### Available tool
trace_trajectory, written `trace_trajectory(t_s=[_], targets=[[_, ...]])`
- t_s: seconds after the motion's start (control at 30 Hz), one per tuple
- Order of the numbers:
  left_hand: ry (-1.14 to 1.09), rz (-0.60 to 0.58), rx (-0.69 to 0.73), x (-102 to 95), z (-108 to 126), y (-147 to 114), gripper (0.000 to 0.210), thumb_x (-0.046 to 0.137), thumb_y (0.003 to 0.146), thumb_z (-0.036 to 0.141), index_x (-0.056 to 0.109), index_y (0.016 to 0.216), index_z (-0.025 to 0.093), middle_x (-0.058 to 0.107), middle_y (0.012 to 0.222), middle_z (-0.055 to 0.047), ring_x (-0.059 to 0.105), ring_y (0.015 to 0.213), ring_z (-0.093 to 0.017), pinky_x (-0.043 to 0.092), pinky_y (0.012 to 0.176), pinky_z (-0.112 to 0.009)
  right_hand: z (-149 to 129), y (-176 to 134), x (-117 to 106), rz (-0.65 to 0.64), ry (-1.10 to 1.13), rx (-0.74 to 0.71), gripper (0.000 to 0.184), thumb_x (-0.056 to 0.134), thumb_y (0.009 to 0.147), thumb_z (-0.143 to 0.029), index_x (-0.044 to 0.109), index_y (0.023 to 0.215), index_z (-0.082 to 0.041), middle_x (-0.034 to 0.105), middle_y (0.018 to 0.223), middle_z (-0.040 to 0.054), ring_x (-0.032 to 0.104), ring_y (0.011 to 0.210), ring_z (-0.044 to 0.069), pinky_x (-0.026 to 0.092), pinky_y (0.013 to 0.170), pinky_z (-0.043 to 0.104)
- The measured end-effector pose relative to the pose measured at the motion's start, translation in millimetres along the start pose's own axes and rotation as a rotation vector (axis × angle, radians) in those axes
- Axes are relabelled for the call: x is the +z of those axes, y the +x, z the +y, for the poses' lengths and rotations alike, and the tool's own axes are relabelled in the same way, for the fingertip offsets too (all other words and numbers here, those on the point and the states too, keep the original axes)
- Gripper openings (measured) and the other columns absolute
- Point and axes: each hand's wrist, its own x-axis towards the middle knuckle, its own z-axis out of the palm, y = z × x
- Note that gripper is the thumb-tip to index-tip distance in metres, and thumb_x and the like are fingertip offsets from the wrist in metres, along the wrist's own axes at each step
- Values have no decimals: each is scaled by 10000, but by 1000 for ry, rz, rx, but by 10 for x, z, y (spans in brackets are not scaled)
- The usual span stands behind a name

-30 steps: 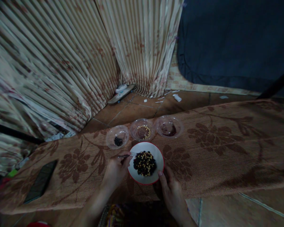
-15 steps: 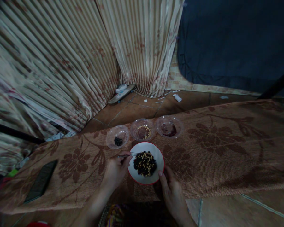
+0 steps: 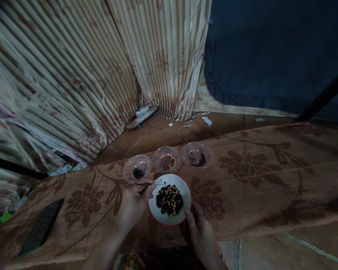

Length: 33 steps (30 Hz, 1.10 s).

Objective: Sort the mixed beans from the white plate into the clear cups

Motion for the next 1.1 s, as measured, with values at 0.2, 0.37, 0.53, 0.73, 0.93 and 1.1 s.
trace_trajectory(t_s=[0.2, 0.37, 0.53, 0.73, 0.93, 1.1], targets=[[-38, -27, 162, 224, 386, 549, 188, 573, 874, 320, 705, 880, 187, 666, 624, 18, 635, 555, -125, 468, 543, -199, 15, 21, 39, 42, 54, -38, 435, 503, 891, -507, 661, 1152, -197, 719, 1131, 113, 691, 1029, 237, 563, 832, 289], [54, -5, 240, 622, 583, 1110, 107, 597, 838, 191, 703, 832, 176, 729, 763, -20, 683, 709, -146, 494, 643, -210, -23, 30, 24, 38, 62, -73, 438, 478, 898, -528, 682, 1119, -210, 763, 901, 89, 734, 816, 220, 587, 682, 262], [84, -78, 299, 768, 584, 1257, 113, 603, 814, 129, 709, 796, 163, 749, 830, -50, 699, 761, -157, 508, 714, -225, -31, 26, 25, 29, 81, -76, 462, 479, 888, -577, 690, 1090, -220, 757, 806, 70, 729, 756, 220, 583, 626, 261], [-84, -23, 215, 361, 354, 855, 122, 597, 817, 175, 717, 834, 165, 748, 840, -39, 702, 759, -158, 523, 676, -221, -10, 13, 23, 18, 32, 3, 533, 459, 890, -588, 640, 1175, -175, 746, 1028, 114, 712, 951, 243, 569, 795, 292], [-175, -38, -24, -83, 33, 75, 193, 609, 856, 309, 716, 930, 166, 746, 820, -30, 680, 700, -152, 515, 614, -213, -8, 16, -7, -9, 9, -2, 450, 476, 908, -514, 622, 1181, -187, 705, 1164, 116, 673, 1058, 237, 524, 888, 291], [-73, -17, -24, -109, -167, -160, 220, 565, 890, 310, 740, 944, 186, 754, 873, -29, 693, 782, -161, 526, 700, -222, 1, 30, -16, -13, -32, 29, 489, 463, 899, -539, 631, 1164, -164, 732, 1084, 118, 690, 996, 246, 540, 813, 286]])
